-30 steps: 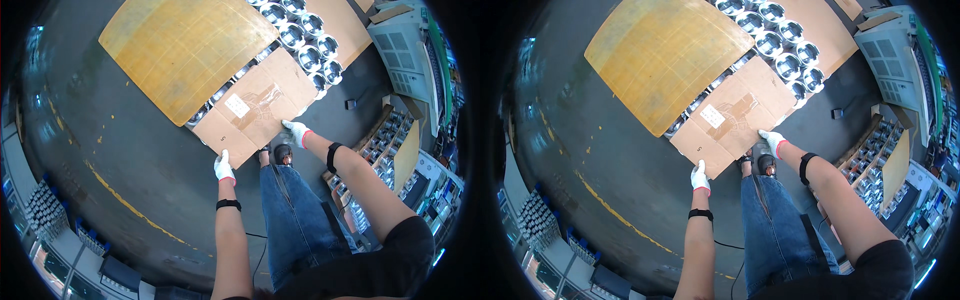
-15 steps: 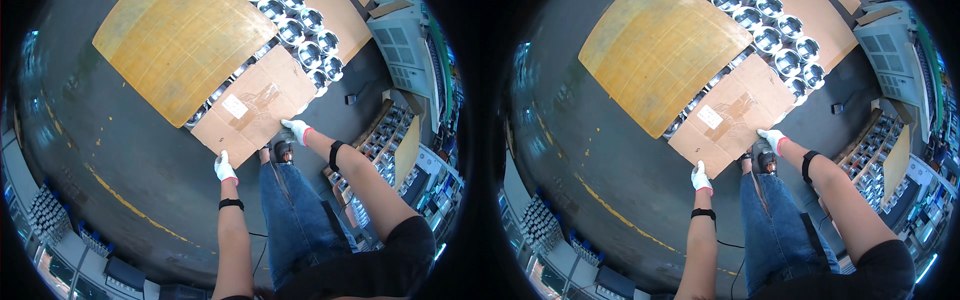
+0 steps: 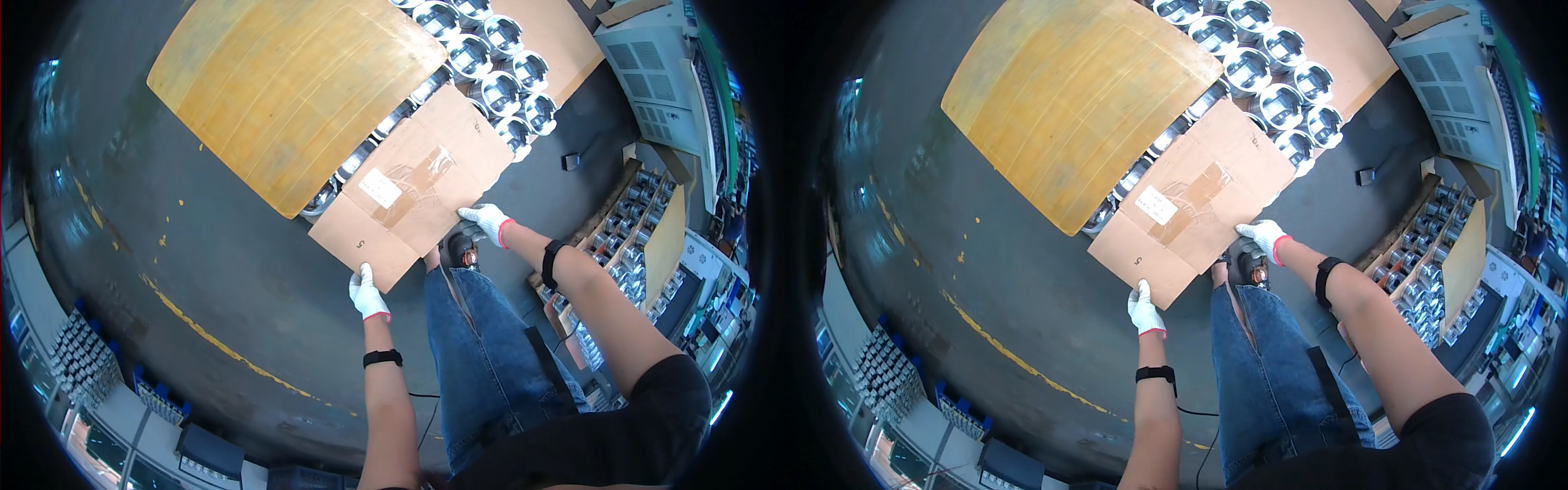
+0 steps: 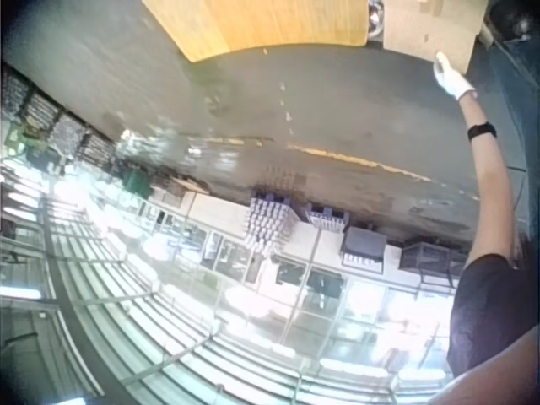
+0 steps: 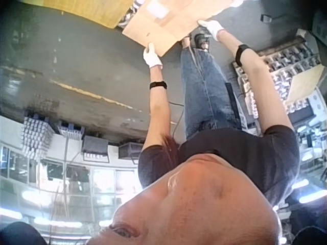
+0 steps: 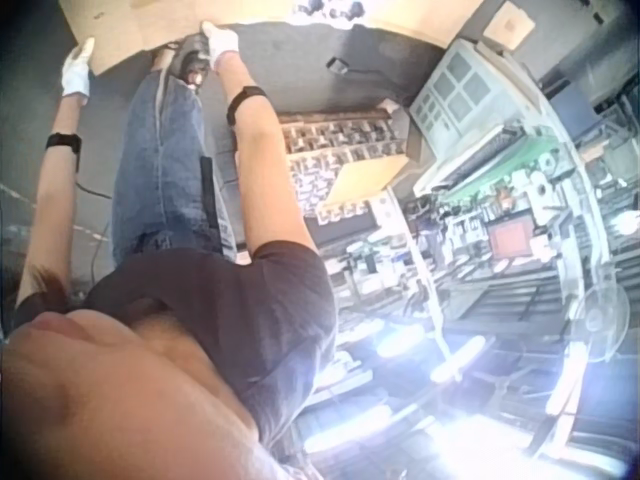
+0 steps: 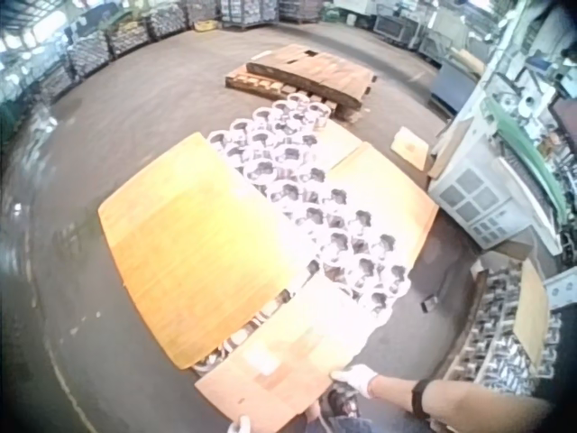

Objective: Moving metal pistons from a shipping pallet to a quality inspection machine and back to an organized pallet.

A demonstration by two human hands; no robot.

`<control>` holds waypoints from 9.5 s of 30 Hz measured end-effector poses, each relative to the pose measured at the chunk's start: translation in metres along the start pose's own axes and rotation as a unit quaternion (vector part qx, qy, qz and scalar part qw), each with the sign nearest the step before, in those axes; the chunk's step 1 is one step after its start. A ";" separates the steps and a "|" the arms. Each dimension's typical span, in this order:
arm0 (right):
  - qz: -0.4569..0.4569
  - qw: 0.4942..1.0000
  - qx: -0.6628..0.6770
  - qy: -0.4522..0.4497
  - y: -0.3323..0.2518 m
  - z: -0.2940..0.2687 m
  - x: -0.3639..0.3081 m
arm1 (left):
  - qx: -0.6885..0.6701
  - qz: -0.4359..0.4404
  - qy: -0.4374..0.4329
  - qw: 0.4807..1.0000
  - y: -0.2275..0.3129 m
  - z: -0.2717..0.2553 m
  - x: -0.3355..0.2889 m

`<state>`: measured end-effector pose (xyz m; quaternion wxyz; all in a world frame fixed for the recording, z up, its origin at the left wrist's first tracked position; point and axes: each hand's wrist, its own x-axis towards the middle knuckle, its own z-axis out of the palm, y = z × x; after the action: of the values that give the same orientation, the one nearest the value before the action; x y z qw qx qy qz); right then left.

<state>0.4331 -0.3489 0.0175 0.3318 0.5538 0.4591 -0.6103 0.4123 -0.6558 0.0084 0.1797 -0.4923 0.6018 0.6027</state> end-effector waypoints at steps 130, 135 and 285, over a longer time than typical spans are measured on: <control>-0.252 0.718 -0.553 0.339 -0.077 -0.079 -0.045 | 0.166 -0.069 0.098 0.979 0.018 0.009 -0.018; -0.162 0.780 -0.525 0.298 0.042 -0.133 -0.137 | 0.264 -0.072 0.022 0.961 0.007 -0.077 -0.052; 0.183 0.739 0.480 0.437 0.494 -0.465 -0.121 | 0.879 0.183 -0.276 0.343 -0.158 0.448 -0.594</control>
<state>1.0769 -0.1070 0.0576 -0.1095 0.9188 0.0896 -0.3686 0.6387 0.0047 0.3093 0.5504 0.2652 0.7766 -0.1537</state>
